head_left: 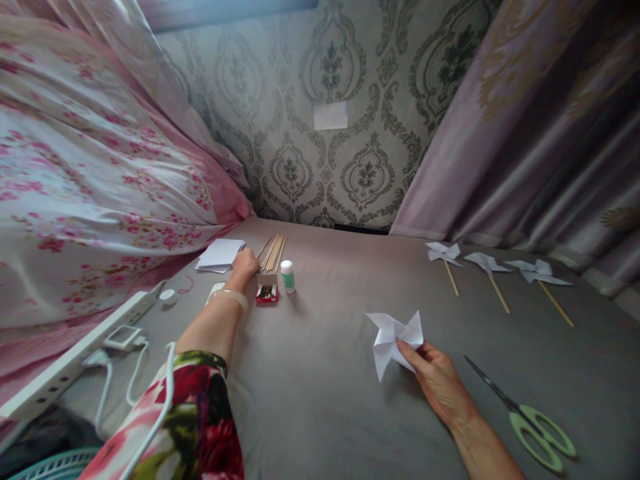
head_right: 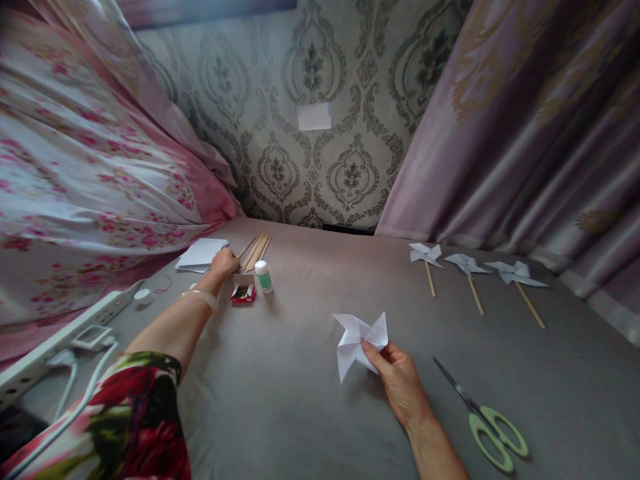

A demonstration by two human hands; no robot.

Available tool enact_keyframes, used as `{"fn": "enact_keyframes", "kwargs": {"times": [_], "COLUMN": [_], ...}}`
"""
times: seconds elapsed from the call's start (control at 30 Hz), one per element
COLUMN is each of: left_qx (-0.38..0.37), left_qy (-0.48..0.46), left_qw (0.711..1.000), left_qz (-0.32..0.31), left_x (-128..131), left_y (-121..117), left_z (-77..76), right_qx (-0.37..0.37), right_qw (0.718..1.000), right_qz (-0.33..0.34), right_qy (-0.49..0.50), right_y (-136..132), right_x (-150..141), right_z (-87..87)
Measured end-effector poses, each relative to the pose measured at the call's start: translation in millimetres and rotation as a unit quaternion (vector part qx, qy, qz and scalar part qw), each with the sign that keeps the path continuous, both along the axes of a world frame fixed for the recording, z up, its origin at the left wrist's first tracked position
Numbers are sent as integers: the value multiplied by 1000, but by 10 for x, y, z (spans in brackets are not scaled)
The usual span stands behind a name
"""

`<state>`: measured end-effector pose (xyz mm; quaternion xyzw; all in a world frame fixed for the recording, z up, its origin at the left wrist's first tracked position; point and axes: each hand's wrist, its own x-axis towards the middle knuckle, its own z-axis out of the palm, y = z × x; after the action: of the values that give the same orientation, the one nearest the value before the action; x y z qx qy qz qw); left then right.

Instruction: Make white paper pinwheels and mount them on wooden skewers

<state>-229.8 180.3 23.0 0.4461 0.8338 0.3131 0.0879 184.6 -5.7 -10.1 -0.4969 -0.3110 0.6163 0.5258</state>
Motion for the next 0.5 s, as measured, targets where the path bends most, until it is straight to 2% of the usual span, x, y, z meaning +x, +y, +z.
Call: {"fn": "enact_keyframes", "kwargs": {"times": [0.1,0.17,0.27,0.37,0.4,0.5], "left_qx": [26,69,153,222,250,399], "left_qy": [-28,-43,-60,-85,-105,-263], "left_qw": [998,994,983,969,960,878], "left_qz": [54,76,85,75,67,27], "left_x": [11,42,172,421,525,857], "left_y": [-2,1,9,-22,-50,-194], "left_z": [84,185,375,555,601,680], "right_qx": [1,8,25,35,35,30], "right_qw": [1000,1000,999,999,999,999], "right_qz": [6,12,19,16,15,13], "right_qy": [6,7,6,11,14,27], "right_y": [0,0,2,5,6,7], "right_x": [3,9,15,7,2,-15], "right_z": [0,-10,-25,-24,-20,5]}}
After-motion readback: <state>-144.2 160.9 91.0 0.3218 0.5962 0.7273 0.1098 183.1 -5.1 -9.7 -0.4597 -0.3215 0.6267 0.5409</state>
